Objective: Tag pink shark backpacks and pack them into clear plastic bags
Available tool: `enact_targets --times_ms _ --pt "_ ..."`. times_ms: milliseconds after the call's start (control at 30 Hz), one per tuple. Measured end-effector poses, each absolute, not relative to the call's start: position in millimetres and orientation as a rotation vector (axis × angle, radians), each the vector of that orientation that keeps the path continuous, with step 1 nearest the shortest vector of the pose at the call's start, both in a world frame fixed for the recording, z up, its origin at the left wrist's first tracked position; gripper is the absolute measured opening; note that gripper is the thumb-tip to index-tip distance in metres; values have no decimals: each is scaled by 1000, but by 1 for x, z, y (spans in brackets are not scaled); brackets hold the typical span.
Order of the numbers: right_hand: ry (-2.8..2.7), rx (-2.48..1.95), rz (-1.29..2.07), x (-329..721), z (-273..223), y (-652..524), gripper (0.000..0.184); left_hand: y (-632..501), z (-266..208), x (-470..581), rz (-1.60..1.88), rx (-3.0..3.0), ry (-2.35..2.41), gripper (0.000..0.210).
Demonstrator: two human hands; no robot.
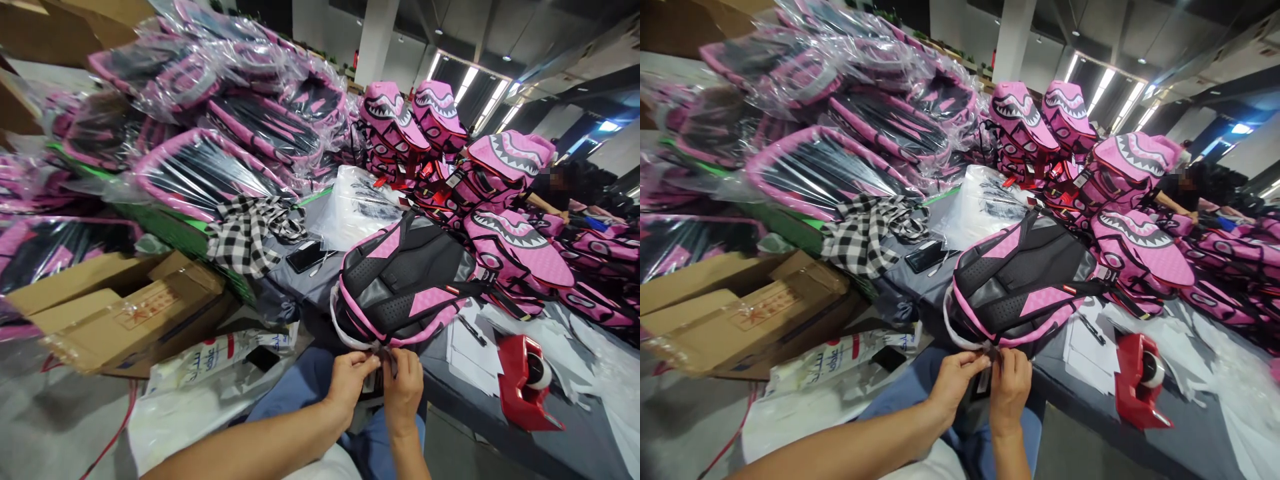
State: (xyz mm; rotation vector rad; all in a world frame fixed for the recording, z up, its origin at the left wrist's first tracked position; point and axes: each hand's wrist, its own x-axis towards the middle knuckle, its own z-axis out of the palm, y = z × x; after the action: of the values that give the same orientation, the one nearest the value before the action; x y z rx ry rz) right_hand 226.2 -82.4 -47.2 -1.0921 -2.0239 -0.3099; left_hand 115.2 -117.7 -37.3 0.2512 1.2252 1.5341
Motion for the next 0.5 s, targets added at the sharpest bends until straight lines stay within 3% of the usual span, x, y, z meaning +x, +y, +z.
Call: enact_targets --times_ms 200,400,500 --pt "-2239 -1000 -537 222 -37 -93 19 -108 -23 110 1456 331 1195 34" --pt "-2232 -1073 -481 223 -35 -94 19 -127 12 108 1358 468 1075 26" --pt "-2142 -1044 -344 225 -38 -89 20 -141 5 99 1343 489 1076 29"
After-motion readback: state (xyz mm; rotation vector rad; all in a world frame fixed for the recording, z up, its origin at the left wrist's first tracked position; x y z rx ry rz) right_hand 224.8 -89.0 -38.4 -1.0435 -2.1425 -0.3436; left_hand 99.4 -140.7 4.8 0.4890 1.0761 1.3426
